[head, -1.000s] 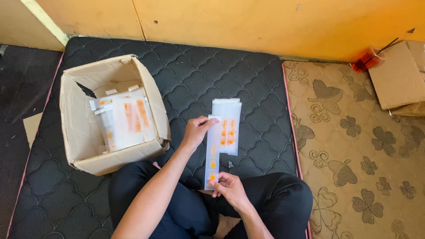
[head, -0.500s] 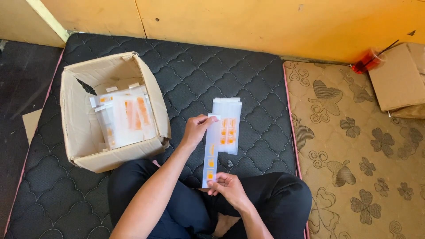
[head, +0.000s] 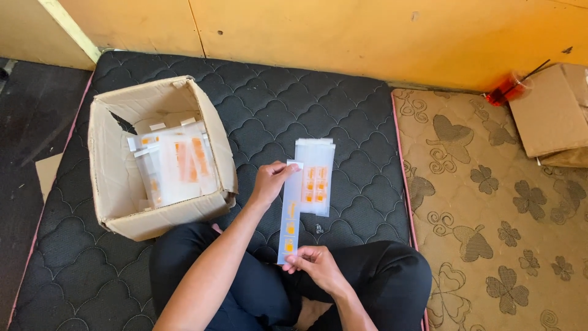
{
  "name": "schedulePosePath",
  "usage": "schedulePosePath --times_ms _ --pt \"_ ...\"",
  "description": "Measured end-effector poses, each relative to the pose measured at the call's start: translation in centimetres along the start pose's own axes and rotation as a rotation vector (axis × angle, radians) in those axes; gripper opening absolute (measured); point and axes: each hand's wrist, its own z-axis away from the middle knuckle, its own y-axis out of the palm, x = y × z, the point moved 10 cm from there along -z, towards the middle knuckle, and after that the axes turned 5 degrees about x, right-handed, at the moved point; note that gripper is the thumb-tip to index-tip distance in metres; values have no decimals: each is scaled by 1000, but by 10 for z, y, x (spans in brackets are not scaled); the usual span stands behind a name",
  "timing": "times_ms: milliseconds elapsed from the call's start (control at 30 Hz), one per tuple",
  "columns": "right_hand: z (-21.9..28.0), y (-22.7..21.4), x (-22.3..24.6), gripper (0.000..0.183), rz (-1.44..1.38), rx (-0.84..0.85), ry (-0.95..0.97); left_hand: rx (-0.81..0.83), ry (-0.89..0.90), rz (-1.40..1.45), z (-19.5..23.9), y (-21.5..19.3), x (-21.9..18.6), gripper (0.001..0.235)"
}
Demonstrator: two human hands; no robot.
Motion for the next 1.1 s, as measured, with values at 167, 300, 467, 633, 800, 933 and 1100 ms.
schedulePosePath --times_ms 167,300,467,633,800,933,1100 --pt "2 -12 22 10 186 -41 -343 -38 -64 -99 -3 -4 15 21" --pt "20 -17 59 12 268 -131 -670 -38 -80 -259 -6 -6 29 37" --pt "35 -15 94 11 297 -163 -817 66 -197 -433 1 7 30 24" --pt "35 -16 119 14 293 -126 -861 399 -224 -662 17 42 45 21" --pt "17 -43 139 8 276 -375 -797 603 -75 -748 44 65 21 34" --pt "9 -33 150 36 147 -399 -612 513 57 -317 47 58 -48 20" --pt "-5 -36 126 34 43 -439 -455 549 64 157 62 51 -75 24"
